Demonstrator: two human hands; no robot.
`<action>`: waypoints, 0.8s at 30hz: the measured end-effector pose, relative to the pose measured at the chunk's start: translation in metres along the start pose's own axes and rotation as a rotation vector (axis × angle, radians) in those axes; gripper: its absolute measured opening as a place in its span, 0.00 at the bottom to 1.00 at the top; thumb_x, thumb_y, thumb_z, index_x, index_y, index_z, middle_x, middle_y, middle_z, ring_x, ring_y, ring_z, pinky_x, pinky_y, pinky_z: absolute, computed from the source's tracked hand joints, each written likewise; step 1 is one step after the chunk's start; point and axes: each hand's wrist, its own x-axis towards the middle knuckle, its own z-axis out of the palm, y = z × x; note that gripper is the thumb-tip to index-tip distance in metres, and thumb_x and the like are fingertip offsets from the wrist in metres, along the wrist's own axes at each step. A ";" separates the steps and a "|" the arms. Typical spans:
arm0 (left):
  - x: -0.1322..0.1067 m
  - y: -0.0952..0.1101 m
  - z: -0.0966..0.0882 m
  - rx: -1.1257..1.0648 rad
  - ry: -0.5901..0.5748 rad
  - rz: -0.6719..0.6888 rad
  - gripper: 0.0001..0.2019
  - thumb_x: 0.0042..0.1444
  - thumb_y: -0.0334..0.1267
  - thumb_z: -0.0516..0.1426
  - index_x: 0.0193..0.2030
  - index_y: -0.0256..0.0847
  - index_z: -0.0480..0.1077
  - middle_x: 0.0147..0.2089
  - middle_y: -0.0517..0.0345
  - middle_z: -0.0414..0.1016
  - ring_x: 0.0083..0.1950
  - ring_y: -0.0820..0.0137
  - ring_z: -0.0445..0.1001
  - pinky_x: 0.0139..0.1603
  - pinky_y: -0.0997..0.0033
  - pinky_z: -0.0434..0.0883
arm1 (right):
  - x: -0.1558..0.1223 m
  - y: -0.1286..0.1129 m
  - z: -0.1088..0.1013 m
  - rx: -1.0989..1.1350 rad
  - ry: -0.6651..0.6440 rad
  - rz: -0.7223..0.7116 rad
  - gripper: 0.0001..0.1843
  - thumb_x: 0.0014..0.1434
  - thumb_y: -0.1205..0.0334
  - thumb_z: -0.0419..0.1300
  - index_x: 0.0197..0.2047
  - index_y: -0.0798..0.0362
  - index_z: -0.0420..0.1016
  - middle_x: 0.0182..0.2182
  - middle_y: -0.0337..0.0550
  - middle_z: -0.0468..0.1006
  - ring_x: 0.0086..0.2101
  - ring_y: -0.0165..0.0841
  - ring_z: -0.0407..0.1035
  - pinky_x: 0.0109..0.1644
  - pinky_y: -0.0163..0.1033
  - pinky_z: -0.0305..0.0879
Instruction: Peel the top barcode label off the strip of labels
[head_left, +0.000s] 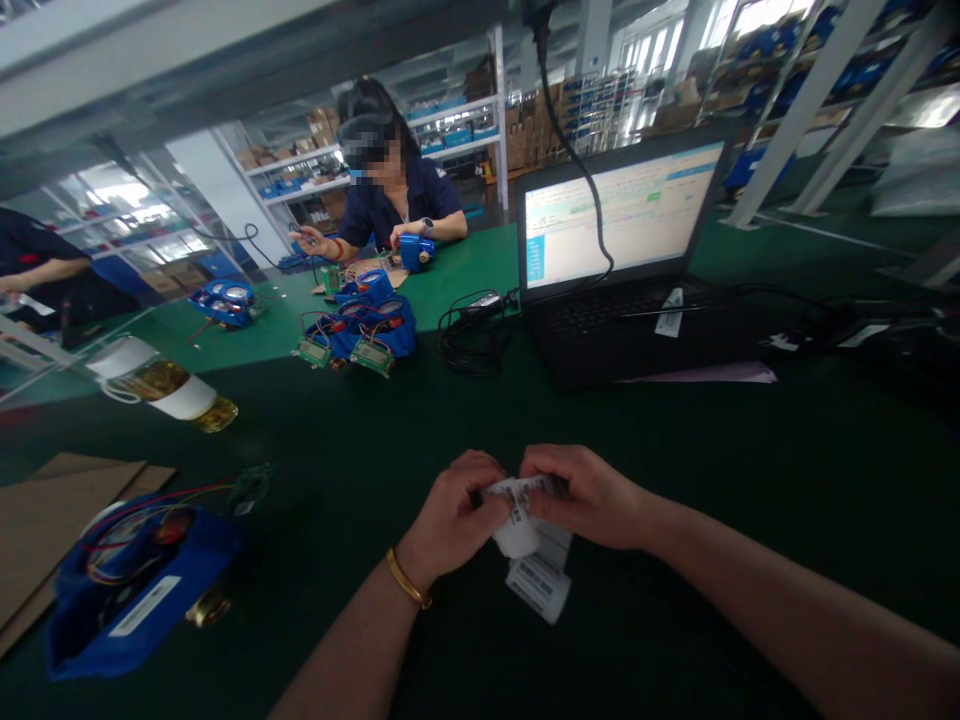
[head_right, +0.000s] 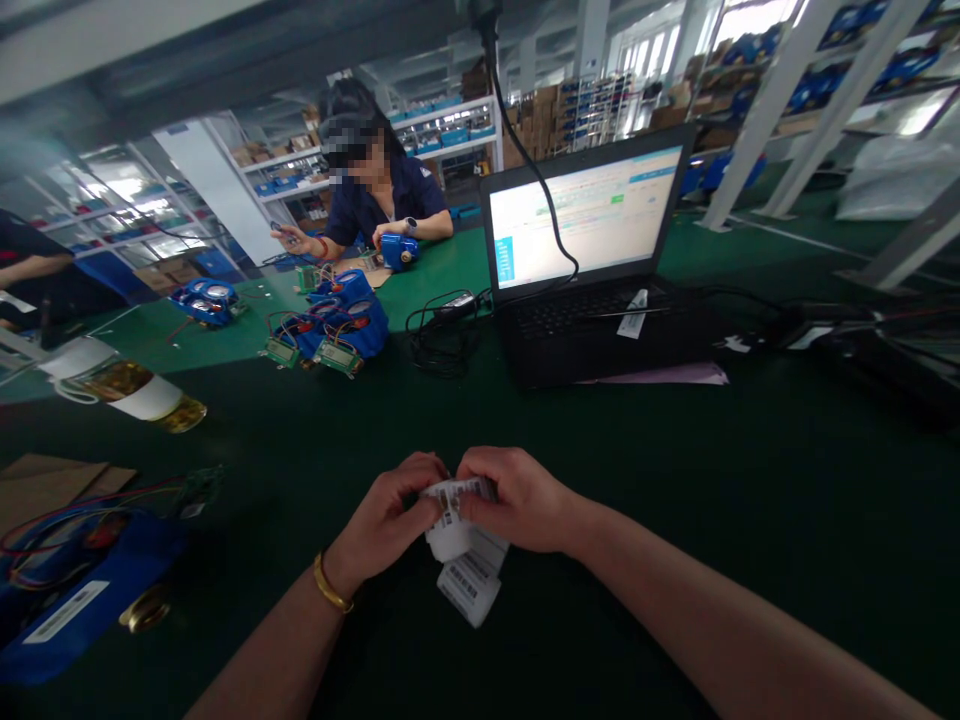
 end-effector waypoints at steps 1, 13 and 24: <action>0.000 0.000 0.000 0.002 -0.002 0.000 0.08 0.52 0.34 0.52 0.23 0.38 0.67 0.29 0.57 0.66 0.37 0.69 0.65 0.40 0.69 0.62 | 0.000 0.000 0.000 0.004 0.000 0.010 0.04 0.54 0.67 0.55 0.28 0.56 0.65 0.24 0.36 0.64 0.23 0.27 0.57 0.24 0.30 0.51; 0.000 -0.008 0.004 -0.438 0.030 -0.215 0.07 0.49 0.35 0.55 0.26 0.36 0.71 0.34 0.56 0.66 0.37 0.70 0.64 0.37 0.72 0.63 | 0.001 -0.006 0.001 0.003 0.109 -0.069 0.06 0.56 0.65 0.52 0.29 0.55 0.65 0.25 0.39 0.64 0.26 0.29 0.59 0.28 0.34 0.55; -0.001 -0.004 0.000 -0.164 -0.032 -0.166 0.03 0.48 0.33 0.56 0.26 0.37 0.70 0.35 0.57 0.68 0.40 0.68 0.65 0.41 0.71 0.63 | 0.000 -0.003 -0.006 0.010 0.007 0.222 0.02 0.49 0.68 0.58 0.26 0.55 0.67 0.20 0.34 0.64 0.21 0.26 0.57 0.21 0.29 0.51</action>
